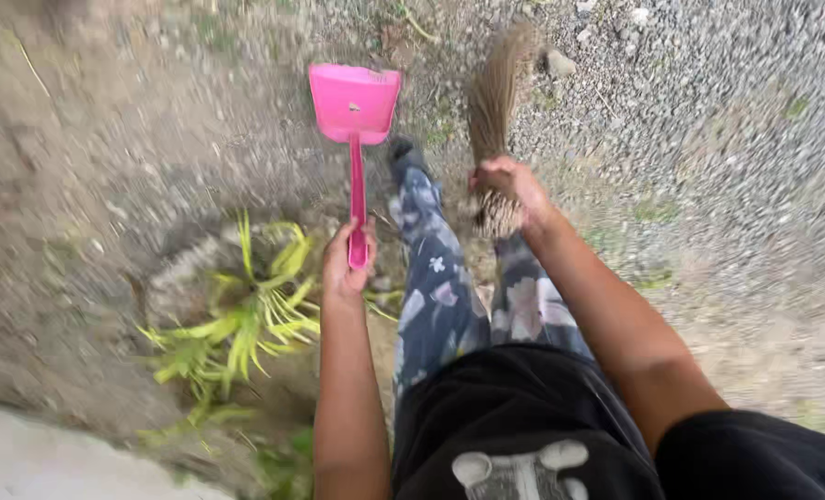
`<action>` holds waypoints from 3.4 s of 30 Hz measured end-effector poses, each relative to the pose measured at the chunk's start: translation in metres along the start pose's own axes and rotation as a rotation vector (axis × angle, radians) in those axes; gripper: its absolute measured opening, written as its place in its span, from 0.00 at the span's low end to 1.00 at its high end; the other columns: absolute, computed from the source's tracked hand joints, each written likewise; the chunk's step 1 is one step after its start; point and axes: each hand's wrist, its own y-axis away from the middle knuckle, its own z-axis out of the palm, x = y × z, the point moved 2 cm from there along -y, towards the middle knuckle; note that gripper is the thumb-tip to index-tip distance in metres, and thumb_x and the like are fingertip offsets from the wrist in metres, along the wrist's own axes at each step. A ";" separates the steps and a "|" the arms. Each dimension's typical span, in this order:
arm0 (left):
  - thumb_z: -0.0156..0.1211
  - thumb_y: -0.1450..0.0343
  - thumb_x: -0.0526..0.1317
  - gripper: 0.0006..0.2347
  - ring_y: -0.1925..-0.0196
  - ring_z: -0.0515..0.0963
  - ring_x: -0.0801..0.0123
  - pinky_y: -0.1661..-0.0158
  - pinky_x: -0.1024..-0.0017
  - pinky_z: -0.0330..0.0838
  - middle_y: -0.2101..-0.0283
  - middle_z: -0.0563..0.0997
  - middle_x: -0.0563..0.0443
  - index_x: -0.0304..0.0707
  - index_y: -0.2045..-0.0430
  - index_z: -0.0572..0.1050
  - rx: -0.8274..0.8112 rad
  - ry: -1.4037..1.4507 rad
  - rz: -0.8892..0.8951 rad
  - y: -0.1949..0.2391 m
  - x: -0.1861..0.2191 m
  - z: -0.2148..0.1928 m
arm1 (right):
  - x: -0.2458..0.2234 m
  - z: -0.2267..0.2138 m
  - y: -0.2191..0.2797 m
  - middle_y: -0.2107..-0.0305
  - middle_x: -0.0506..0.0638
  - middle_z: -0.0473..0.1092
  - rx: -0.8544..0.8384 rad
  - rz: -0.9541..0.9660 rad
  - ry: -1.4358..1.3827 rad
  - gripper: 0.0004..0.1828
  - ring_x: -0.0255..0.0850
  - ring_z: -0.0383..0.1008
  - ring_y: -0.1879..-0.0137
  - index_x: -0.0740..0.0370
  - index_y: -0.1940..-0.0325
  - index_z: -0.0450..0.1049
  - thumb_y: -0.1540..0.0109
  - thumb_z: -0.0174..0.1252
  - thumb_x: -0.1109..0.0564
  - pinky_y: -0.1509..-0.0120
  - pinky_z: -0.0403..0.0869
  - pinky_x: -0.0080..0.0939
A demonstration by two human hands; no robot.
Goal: The person sweeps debris from a gravel path and garden area into a dustpan and transfers palm fronds into a trash bin by hand.
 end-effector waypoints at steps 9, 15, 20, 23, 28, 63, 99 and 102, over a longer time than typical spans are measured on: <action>0.58 0.26 0.33 0.09 0.66 0.80 0.61 0.68 0.74 0.81 0.55 0.77 0.27 0.38 0.53 0.69 0.068 -0.054 -0.035 -0.054 0.161 0.052 | 0.066 0.015 0.103 0.65 0.54 0.73 0.086 -0.080 -0.007 0.27 0.47 0.78 0.61 0.57 0.43 0.64 0.46 0.58 0.54 0.57 0.79 0.57; 0.56 0.28 0.31 0.12 0.68 0.80 0.59 0.69 0.74 0.82 0.57 0.75 0.29 0.37 0.49 0.75 0.018 -0.065 0.099 -0.049 0.177 0.067 | 0.087 0.140 -0.064 0.70 0.55 0.72 -0.179 0.125 -0.296 0.21 0.49 0.74 0.70 0.68 0.53 0.72 0.37 0.61 0.47 0.68 0.76 0.51; 0.55 0.26 0.30 0.13 0.68 0.80 0.62 0.69 0.75 0.82 0.57 0.74 0.29 0.36 0.48 0.75 -0.044 -0.201 0.001 -0.036 0.204 0.057 | 0.050 0.134 0.047 0.60 0.50 0.71 -0.164 0.090 -0.136 0.35 0.40 0.75 0.62 0.53 0.36 0.62 0.46 0.63 0.49 0.61 0.79 0.48; 0.54 0.27 0.30 0.14 0.69 0.80 0.63 0.70 0.76 0.82 0.57 0.75 0.26 0.29 0.46 0.70 -0.039 -0.196 -0.079 -0.045 0.222 0.071 | 0.039 0.065 0.145 0.53 0.58 0.68 0.019 0.074 -0.141 0.49 0.44 0.74 0.61 0.50 0.26 0.53 0.50 0.65 0.54 0.61 0.79 0.41; 0.52 0.26 0.30 0.20 0.66 0.80 0.62 0.67 0.75 0.83 0.55 0.73 0.23 0.09 0.41 0.61 -0.028 0.067 -0.221 -0.066 0.217 0.094 | 0.022 -0.077 0.100 0.65 0.54 0.70 0.221 -0.119 -0.181 0.24 0.48 0.75 0.64 0.60 0.47 0.64 0.43 0.58 0.49 0.63 0.78 0.53; 0.42 0.24 0.35 0.17 0.52 0.81 0.66 0.57 0.63 0.79 0.46 0.80 0.49 0.49 0.41 0.72 0.435 -1.084 0.374 -0.053 0.136 0.254 | -0.057 -0.180 0.134 0.67 0.52 0.72 0.439 -0.072 -0.263 0.27 0.48 0.75 0.64 0.60 0.44 0.62 0.45 0.60 0.52 0.61 0.79 0.58; 0.44 0.17 0.41 0.11 0.70 0.81 0.67 0.66 0.73 0.81 0.67 0.81 0.43 0.37 0.47 0.70 0.361 -0.235 0.670 -0.016 -0.131 0.301 | -0.522 -0.525 0.062 0.54 0.66 0.73 0.202 0.090 0.241 0.37 0.54 0.76 0.61 0.58 0.32 0.58 0.43 0.62 0.50 0.65 0.77 0.54; 0.42 0.18 0.40 0.10 0.72 0.80 0.69 0.68 0.73 0.80 0.66 0.81 0.43 0.42 0.45 0.70 0.420 -0.218 0.656 -0.019 -0.137 0.311 | -0.524 -0.487 0.098 0.40 0.67 0.68 0.002 -0.072 0.620 0.52 0.46 0.78 0.47 0.57 0.21 0.50 0.45 0.67 0.51 0.52 0.82 0.42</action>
